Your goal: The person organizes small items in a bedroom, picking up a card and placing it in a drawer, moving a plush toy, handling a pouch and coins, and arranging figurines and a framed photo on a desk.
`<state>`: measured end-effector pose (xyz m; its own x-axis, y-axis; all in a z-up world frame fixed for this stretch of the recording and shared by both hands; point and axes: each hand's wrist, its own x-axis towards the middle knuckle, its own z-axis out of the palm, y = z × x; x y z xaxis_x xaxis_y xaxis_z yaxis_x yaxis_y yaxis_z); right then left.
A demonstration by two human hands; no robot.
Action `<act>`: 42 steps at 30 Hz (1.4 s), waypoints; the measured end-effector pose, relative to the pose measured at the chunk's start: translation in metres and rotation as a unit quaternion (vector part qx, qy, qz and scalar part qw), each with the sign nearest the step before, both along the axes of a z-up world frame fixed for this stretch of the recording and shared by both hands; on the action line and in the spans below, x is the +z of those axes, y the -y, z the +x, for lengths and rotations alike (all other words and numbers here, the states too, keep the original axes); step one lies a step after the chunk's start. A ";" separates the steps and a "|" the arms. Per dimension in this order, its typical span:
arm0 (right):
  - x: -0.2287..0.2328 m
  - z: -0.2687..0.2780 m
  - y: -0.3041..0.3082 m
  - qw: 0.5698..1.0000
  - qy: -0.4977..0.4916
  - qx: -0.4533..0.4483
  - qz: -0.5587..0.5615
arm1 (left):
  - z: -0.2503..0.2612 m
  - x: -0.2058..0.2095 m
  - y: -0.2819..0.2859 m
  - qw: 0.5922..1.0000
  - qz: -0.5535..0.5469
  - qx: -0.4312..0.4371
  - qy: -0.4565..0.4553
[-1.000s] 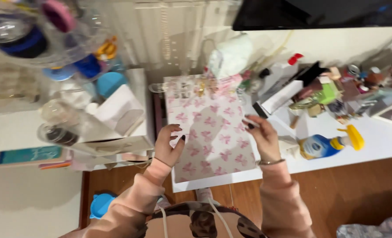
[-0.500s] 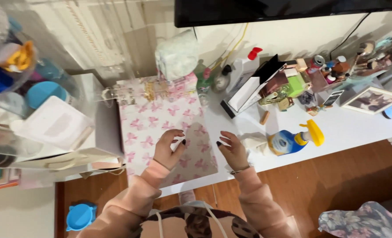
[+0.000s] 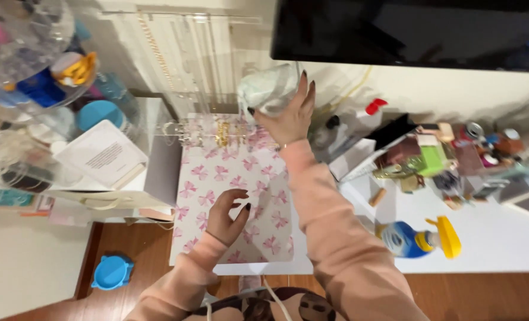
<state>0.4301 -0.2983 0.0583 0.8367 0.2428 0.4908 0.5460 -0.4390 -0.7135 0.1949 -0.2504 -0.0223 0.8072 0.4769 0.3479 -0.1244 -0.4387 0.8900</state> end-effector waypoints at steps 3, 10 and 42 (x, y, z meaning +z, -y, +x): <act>0.001 0.009 -0.024 0.996 -0.059 -0.039 -0.052 | -0.010 -0.004 -0.009 0.999 -0.005 0.031 -0.007; -0.014 0.011 -0.032 0.999 -0.024 -0.036 -0.020 | -0.017 -0.010 -0.015 0.998 -0.002 0.056 -0.017; 0.036 0.008 0.090 0.957 0.092 -0.016 0.275 | -0.018 -0.005 -0.017 1.000 -0.004 -0.023 -0.019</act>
<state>0.4383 -0.3881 0.0943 0.7271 -0.1188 0.6762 0.6764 -0.0445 -0.7352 0.1773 -0.2332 -0.0278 0.8405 0.4418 0.3135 -0.1110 -0.4260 0.8979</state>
